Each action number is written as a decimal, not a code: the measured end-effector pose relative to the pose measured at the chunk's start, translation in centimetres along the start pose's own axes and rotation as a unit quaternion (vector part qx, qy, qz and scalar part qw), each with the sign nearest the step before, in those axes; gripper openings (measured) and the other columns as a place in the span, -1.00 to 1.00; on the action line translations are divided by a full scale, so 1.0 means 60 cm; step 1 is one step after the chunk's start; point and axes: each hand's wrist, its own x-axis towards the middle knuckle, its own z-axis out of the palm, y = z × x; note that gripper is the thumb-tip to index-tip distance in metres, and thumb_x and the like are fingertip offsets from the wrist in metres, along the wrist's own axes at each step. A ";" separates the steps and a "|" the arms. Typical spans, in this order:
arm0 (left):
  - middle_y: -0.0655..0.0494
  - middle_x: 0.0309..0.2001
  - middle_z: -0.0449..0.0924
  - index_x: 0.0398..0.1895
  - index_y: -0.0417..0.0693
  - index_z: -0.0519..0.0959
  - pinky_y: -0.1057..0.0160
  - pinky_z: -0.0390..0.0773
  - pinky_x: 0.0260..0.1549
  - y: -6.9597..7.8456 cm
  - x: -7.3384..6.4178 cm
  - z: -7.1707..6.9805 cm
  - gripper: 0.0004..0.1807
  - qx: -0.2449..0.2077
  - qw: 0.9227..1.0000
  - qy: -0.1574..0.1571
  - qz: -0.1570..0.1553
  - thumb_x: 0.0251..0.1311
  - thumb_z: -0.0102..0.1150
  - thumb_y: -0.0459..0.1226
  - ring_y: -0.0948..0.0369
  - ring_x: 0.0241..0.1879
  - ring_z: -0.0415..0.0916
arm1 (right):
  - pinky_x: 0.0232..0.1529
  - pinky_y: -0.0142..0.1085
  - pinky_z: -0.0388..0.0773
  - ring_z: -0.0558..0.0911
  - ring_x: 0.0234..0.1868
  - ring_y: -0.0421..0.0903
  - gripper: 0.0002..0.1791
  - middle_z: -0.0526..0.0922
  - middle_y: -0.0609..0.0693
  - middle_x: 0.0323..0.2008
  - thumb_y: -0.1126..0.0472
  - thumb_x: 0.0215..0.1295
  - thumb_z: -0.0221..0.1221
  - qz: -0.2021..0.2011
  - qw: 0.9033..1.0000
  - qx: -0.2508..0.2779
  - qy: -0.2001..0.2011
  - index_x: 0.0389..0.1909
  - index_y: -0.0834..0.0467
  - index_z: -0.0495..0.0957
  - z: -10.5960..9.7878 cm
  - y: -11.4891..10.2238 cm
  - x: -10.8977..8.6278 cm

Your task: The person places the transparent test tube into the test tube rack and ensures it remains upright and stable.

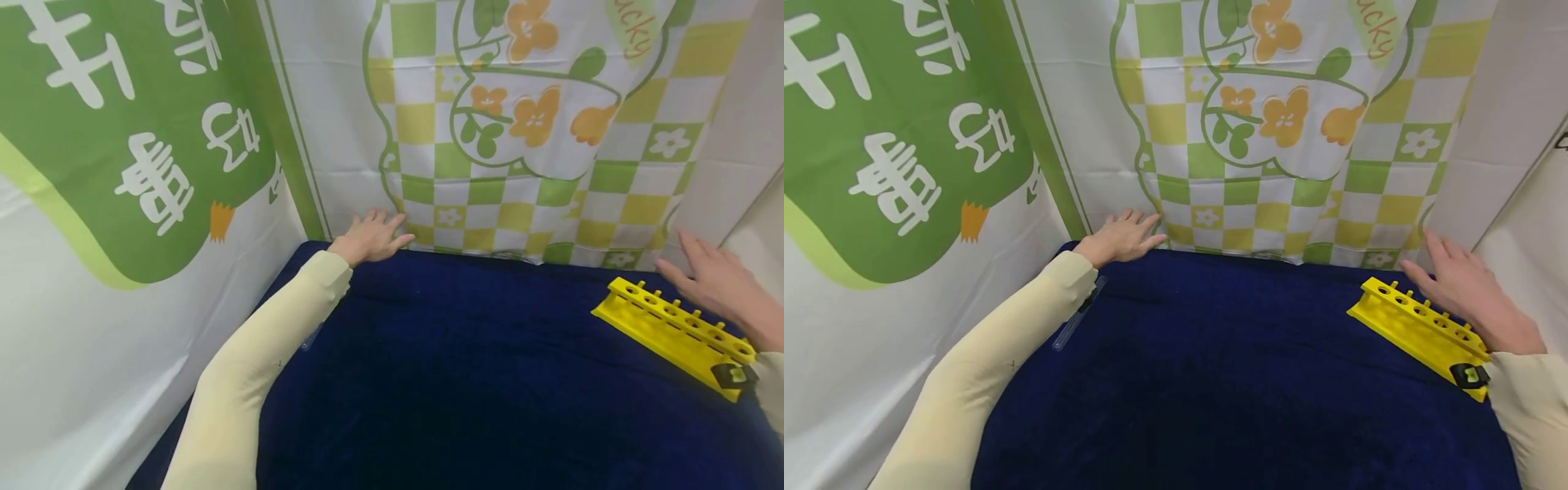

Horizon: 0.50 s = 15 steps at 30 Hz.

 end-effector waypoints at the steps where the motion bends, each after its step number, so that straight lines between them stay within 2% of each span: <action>1: -0.16 0.54 -0.02 0.58 0.22 -0.10 -0.42 -0.01 0.33 0.002 0.002 0.000 -0.21 -0.002 1.000 0.002 0.003 0.40 -0.52 0.33 -0.21 0.53 -0.14 | 0.27 0.43 -0.07 -0.02 0.35 0.61 -0.10 -0.12 0.66 0.37 -0.17 0.56 -0.29 -0.002 1.000 0.004 0.005 0.47 0.46 -0.39 0.001 0.001 -0.002; 9: -0.15 0.52 0.03 0.58 0.21 -0.08 -0.38 0.05 0.34 0.028 0.004 0.005 -0.22 -0.013 1.000 0.016 0.013 0.40 -0.51 0.33 -0.18 0.52 -0.08 | 0.17 0.47 0.00 0.04 0.29 0.63 -0.10 -0.07 0.68 0.34 -0.16 0.56 -0.28 0.003 1.000 0.012 0.022 0.45 0.53 -0.31 0.015 0.011 -0.016; 15: -0.13 0.51 0.07 0.57 0.20 -0.05 -0.34 0.11 0.33 0.059 0.006 0.000 -0.21 -0.011 0.999 0.033 0.041 0.40 -0.52 0.34 -0.15 0.51 -0.03 | 0.21 0.50 -0.10 -0.02 0.33 0.62 -0.08 -0.13 0.66 0.37 -0.17 0.55 -0.28 0.022 0.999 0.028 0.016 0.46 0.50 -0.37 0.028 0.014 -0.027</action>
